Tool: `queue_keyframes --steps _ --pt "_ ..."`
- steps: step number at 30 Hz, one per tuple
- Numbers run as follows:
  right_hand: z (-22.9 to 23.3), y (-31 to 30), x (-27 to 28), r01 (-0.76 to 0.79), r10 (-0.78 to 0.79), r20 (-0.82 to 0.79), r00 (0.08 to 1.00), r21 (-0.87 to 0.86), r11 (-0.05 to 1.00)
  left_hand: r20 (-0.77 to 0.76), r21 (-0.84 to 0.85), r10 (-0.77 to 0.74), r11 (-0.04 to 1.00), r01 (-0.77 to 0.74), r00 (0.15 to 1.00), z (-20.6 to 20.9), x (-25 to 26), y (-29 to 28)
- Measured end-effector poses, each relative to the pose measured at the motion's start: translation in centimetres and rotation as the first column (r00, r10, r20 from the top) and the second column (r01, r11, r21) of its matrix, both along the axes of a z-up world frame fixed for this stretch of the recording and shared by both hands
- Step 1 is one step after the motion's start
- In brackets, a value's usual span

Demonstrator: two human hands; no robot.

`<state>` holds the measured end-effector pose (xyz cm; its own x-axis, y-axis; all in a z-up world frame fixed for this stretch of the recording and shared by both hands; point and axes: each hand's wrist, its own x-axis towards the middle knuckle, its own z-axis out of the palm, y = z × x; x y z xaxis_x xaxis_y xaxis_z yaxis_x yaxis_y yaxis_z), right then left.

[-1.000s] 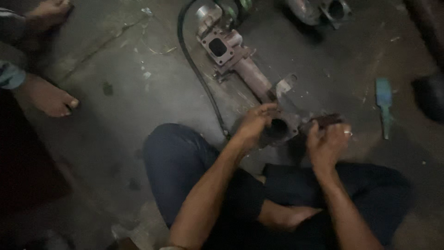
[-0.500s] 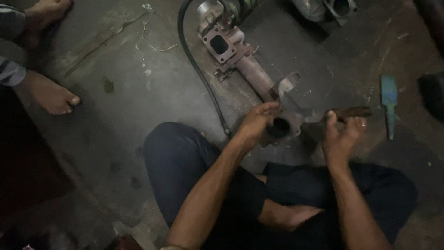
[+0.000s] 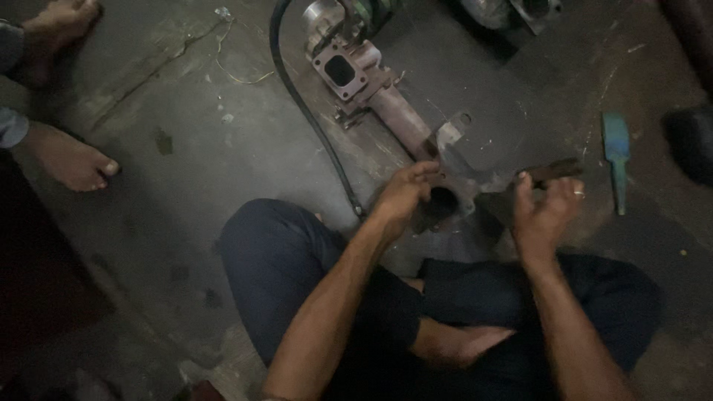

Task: The person sits on the floor and scrubs a metal exhaust pipe with a dark abrasive block. They rotate the pipe to clean different sections and then use a blue brush to sweep away debris. The person also scrubs a smaller metal flange and a curved pipe section with the abrasive block.

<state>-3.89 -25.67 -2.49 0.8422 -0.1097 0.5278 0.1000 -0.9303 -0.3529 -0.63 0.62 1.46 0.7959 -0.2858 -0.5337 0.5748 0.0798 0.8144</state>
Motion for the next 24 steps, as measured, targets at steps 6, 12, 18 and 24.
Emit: queue_keyframes --steps 6,12,18,24 --pt "0.6 0.3 -0.3 -0.087 0.085 0.066 0.994 0.032 0.996 0.100 -0.150 0.011 0.989 0.004 0.995 -1.4 0.5 -0.1" --pt "0.1 -0.2 0.0 -0.026 0.026 0.003 1.000 -0.044 0.999 -0.053 -0.117 0.030 0.992 -0.036 0.998 -0.8 0.1 -0.1" --pt "1.2 1.1 -0.8 -0.137 0.139 0.060 0.988 -0.035 0.990 -0.142 -0.124 0.056 0.990 -0.074 0.988 1.0 -0.2 -0.1" --pt "0.7 0.2 -0.3 -0.172 0.180 0.061 0.982 -0.119 0.978 0.072 0.002 0.006 1.000 -0.006 0.997 -0.5 0.0 -0.5"
